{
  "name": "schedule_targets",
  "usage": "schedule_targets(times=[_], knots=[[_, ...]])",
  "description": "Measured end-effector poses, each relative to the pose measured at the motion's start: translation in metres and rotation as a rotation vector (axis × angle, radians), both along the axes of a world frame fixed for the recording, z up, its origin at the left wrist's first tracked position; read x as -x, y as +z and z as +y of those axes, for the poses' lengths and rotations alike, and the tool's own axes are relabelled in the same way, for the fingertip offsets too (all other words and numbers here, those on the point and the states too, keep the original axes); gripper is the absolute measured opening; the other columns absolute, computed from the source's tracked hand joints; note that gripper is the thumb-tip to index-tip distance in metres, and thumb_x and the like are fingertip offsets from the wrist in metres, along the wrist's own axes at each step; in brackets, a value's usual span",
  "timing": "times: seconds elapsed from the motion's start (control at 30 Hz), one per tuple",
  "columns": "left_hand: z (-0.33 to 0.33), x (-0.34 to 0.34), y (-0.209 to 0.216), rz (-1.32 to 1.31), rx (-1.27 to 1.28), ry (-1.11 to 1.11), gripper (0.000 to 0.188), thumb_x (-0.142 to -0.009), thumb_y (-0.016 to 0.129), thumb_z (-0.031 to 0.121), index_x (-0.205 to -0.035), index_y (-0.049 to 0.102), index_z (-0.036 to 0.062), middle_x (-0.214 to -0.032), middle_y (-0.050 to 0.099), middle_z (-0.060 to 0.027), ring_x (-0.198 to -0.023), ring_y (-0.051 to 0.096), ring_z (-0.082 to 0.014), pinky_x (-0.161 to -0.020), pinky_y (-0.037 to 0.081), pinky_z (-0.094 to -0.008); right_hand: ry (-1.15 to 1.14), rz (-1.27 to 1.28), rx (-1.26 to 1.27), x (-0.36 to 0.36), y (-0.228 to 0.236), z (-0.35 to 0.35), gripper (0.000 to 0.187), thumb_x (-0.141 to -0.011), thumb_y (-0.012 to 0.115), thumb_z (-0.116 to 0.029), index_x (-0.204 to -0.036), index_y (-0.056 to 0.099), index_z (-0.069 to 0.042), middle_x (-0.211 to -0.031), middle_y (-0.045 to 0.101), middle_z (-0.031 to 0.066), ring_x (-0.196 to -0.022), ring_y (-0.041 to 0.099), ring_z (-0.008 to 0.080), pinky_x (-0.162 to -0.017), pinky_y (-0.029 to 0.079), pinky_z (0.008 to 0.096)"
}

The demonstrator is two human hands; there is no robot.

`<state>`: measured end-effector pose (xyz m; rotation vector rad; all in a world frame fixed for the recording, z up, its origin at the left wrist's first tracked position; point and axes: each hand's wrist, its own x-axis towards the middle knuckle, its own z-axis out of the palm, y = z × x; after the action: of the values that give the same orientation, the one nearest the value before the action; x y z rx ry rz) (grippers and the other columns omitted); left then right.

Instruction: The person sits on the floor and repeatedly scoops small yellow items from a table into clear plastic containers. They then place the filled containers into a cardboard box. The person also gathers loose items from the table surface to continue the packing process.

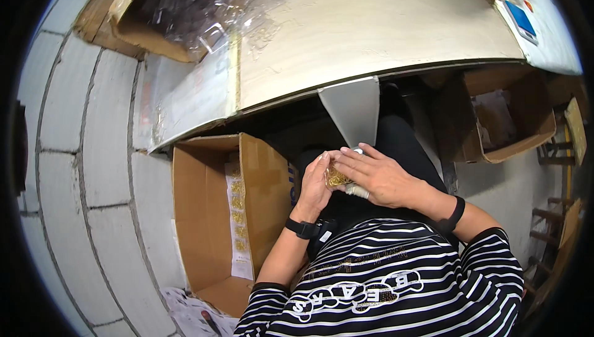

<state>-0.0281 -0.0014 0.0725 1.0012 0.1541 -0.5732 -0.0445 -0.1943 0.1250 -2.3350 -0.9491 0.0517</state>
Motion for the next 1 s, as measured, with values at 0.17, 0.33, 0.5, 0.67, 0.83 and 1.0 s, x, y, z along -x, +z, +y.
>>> schedule_targets(times=[0.17,0.33,0.5,0.67,0.83,1.0], knots=[[0.020,-0.002,0.031,-0.018,-0.056,0.129,0.033,-0.100,0.041,0.030,-0.109,0.055,0.0017,-0.091,0.063,-0.0074,-0.074,0.065,-0.0130,-0.050,0.057,-0.0246,0.013,-0.091,-0.155,-0.016,0.024,0.017,0.052,-0.082,0.065,-0.017,-0.129,0.048,-0.003,-0.133,0.049,0.0153,-0.128,0.044,0.0305,-0.105,0.036,0.0442],[0.049,0.000,0.070,-0.112,-0.103,0.206,0.032,-0.100,0.041,0.030,-0.107,0.055,0.0015,-0.095,0.063,-0.0086,-0.079,0.067,-0.0144,-0.051,0.058,-0.0251,-0.219,0.093,-0.471,-0.034,0.041,0.021,0.051,-0.079,0.069,-0.012,-0.125,0.051,-0.001,-0.120,0.057,0.0173,-0.112,0.056,0.0324,-0.095,0.045,0.0379],[0.062,0.009,0.088,-0.134,-0.093,0.254,0.036,-0.101,0.038,0.030,-0.115,0.051,-0.0004,-0.103,0.061,-0.0103,-0.085,0.066,-0.0163,-0.059,0.060,-0.0294,-0.140,0.405,-0.410,-0.033,0.053,0.062,0.075,-0.076,0.073,-0.016,-0.139,0.034,-0.004,-0.126,0.051,0.0170,-0.104,0.059,0.0275,-0.090,0.047,0.0355],[0.073,0.017,0.091,-0.118,-0.014,0.309,0.038,-0.101,0.036,0.029,-0.119,0.049,-0.0012,-0.106,0.061,-0.0113,-0.088,0.066,-0.0168,-0.061,0.060,-0.0302,-0.104,0.389,-0.482,-0.040,0.040,0.092,0.069,-0.081,0.067,-0.013,-0.141,0.033,-0.008,-0.130,0.049,0.0165,-0.109,0.056,0.0297,-0.092,0.047,0.0370],[0.101,0.019,0.097,-0.114,-0.045,0.417,0.037,-0.102,0.034,0.029,-0.116,0.050,-0.0019,-0.104,0.061,-0.0120,-0.086,0.066,-0.0171,-0.059,0.060,-0.0299,0.073,0.253,-0.420,-0.047,0.053,0.102,0.056,-0.088,0.060,-0.014,-0.139,0.037,-0.009,-0.139,0.042,0.0173,-0.119,0.051,0.0353,-0.097,0.044,0.0390],[0.121,0.021,0.101,-0.112,-0.031,0.470,0.038,-0.102,0.034,0.030,-0.116,0.050,-0.0014,-0.102,0.061,-0.0115,-0.084,0.066,-0.0168,-0.057,0.060,-0.0294,0.143,0.167,-0.324,-0.044,0.063,0.125,0.050,-0.090,0.057,-0.015,-0.137,0.041,-0.007,-0.139,0.041,0.0188,-0.122,0.047,0.0376,-0.100,0.042,0.0397]])
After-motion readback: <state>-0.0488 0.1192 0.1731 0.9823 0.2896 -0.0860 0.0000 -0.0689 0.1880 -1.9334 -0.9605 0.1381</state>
